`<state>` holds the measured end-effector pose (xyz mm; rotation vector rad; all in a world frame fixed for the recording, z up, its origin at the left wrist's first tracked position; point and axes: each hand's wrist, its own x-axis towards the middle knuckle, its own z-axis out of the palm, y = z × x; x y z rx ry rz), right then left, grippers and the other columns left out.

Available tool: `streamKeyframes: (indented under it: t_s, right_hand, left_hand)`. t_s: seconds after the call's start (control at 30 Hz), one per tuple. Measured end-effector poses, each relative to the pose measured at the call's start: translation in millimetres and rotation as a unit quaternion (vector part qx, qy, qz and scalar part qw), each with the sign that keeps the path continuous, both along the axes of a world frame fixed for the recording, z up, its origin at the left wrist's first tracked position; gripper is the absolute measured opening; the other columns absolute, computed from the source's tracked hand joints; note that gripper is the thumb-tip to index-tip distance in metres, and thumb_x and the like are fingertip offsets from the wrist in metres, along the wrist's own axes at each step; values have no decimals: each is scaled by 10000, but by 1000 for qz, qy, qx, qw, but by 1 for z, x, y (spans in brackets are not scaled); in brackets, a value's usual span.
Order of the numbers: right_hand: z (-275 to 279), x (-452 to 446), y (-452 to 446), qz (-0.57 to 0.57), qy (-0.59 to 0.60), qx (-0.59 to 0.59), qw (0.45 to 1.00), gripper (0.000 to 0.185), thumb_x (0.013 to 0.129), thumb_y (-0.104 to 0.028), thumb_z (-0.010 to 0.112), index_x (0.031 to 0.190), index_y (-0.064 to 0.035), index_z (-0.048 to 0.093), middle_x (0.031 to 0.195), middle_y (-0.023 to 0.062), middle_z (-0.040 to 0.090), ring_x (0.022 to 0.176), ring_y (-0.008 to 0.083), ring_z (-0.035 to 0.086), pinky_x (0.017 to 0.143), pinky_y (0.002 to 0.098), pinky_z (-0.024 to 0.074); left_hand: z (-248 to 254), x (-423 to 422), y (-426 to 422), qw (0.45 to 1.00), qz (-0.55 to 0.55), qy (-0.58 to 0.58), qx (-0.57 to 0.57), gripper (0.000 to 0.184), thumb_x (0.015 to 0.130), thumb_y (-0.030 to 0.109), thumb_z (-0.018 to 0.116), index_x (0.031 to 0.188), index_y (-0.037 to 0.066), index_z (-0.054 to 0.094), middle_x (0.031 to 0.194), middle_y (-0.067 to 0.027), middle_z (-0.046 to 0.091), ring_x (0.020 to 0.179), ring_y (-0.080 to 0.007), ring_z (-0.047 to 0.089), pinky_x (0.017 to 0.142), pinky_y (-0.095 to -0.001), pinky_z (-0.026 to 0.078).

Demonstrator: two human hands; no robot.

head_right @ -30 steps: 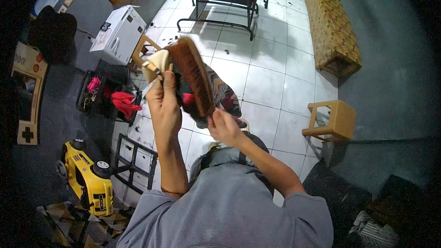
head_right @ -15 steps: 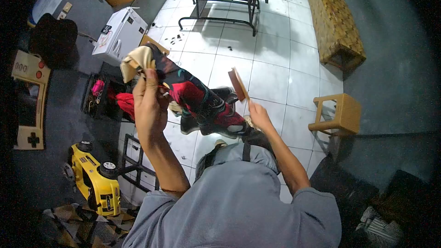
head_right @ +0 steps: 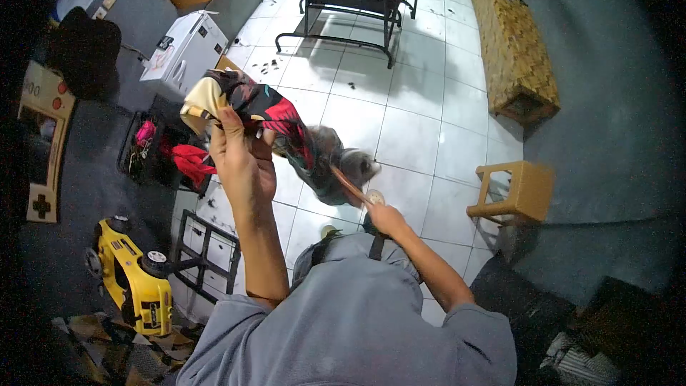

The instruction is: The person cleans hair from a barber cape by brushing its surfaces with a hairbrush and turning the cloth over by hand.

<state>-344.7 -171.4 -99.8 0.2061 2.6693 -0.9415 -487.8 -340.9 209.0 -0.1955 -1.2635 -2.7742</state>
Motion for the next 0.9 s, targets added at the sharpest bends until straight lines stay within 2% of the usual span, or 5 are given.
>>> streamKeyframes:
  t_s: [0.2, 0.33, 0.47, 0.7, 0.9]
  right_hand:
    - [-38, 7, 65, -125, -109, 107, 980, 551, 923, -396, 270, 824, 43, 588, 770, 274, 592, 765, 429, 576, 715, 472, 448]
    - [89, -42, 37, -320, 114, -267, 902, 387, 943, -389, 292, 783, -77, 457, 507, 20, 407, 402, 125, 406, 358, 267, 330]
    - [194, -50, -18, -245, 267, -509, 781, 359, 954, -389, 251, 816, -91, 398, 558, -20, 350, 412, 57, 312, 350, 201, 270]
    - [63, -37, -28, -85, 132, -123, 980, 327, 939, -308, 344, 880, -15, 477, 683, 194, 545, 582, 319, 536, 536, 422, 417]
    - [-61, 6, 47, -3, -120, 115, 986, 396, 920, -332, 304, 946, -29, 556, 793, 231, 593, 812, 415, 556, 700, 490, 435]
  left_hand:
    - [2, 3, 5, 998, 18, -59, -30, 239, 914, 228, 483, 928, 8, 574, 736, -3, 557, 591, -50, 490, 534, -192, 421]
    - [-7, 4, 5, 993, -41, -56, -99, 253, 907, 226, 501, 931, -12, 586, 733, 6, 545, 604, -38, 454, 559, -170, 398]
    - [-19, 11, 20, 992, -77, -53, -80, 231, 911, 226, 480, 978, 22, 564, 845, -63, 617, 738, -123, 606, 638, -261, 511]
    - [7, 20, 30, 999, 7, 29, 16, 258, 918, 194, 468, 1024, -34, 527, 882, -47, 564, 756, -84, 541, 685, -246, 497]
    - [8, 12, 9, 995, 55, 22, 74, 173, 906, 177, 476, 960, 23, 532, 809, -41, 599, 659, -129, 612, 659, -299, 548]
